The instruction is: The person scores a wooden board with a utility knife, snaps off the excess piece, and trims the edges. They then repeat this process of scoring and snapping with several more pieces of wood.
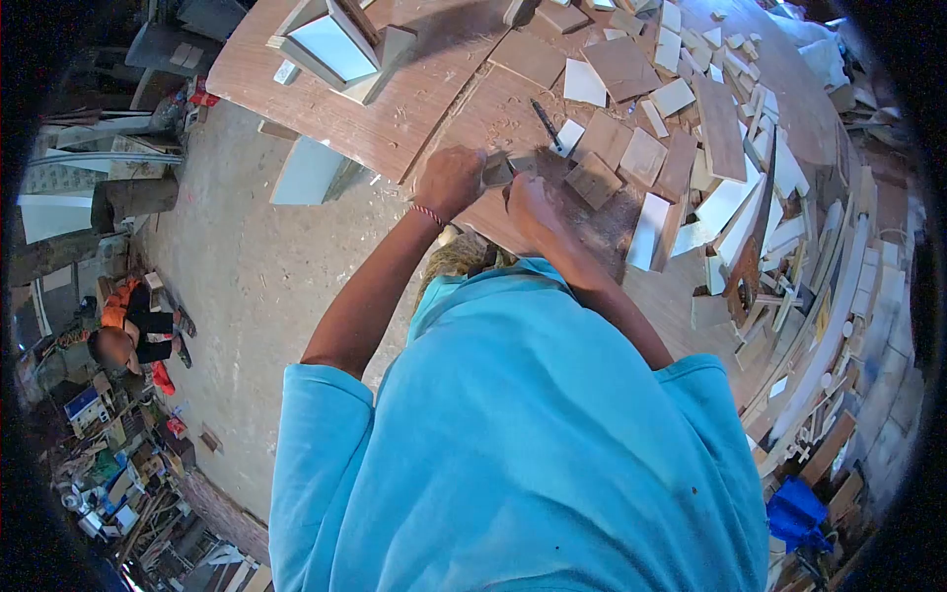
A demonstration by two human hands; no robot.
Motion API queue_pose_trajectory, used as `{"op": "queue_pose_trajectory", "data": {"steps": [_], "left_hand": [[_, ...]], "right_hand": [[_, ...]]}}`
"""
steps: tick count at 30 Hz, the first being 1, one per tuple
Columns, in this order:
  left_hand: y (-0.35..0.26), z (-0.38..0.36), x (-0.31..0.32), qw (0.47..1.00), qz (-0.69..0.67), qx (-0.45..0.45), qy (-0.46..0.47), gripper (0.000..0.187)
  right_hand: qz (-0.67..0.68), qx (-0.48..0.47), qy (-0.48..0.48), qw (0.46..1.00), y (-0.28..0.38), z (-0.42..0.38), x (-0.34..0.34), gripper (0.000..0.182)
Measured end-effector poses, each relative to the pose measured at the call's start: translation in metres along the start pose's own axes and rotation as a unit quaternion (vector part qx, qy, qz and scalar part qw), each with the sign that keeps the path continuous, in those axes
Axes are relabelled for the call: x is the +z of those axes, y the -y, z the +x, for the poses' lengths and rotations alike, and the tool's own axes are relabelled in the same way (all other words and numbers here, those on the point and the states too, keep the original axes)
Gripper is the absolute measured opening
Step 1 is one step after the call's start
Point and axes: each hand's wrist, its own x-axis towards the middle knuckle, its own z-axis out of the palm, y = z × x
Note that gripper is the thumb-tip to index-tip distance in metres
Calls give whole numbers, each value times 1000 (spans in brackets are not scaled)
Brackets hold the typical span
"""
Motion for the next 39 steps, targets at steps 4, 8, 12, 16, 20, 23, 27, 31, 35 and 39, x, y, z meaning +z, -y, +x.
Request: {"op": "queue_pose_trajectory", "data": {"steps": [4, 8, 12, 16, 20, 23, 27, 31, 35, 39], "left_hand": [[1, 3, -5, 999, 26, -9, 30, 14], [11, 10, 0, 998, 43, -18, 35, 17], [11, 12, -4, 998, 28, -28, 49, 17], [13, 11, -2, 999, 8, -29, 36, 17], [8, 10, -7, 998, 3, -38, 43, 16], [11, 11, -5, 998, 2, -34, 44, 16], [5, 10, -6, 997, 19, -42, 54, 11], [16, 17, -8, 998, -9, -44, 40, 16], [22, 24, -10, 994, -36, -70, 73, 15], [23, 23, -7, 996, -22, -57, 64, 15]], "right_hand": [[91, 5, 113, 989, 6, 5, -27, 26], [110, 21, 113, 987, 0, 5, -15, 27], [120, 26, 77, 989, 2, 0, -17, 26], [61, 23, 115, 991, 6, 1, -16, 24], [65, -5, 71, 995, 6, 1, -10, 23], [63, -2, 33, 997, -4, 8, 16, 21], [145, 48, 42, 987, -10, 9, 16, 20], [237, 98, 211, 943, 4, 11, -36, 29], [196, 58, 172, 964, 3, 6, -43, 28], [116, -26, 68, 991, -1, 9, -18, 29]]}}
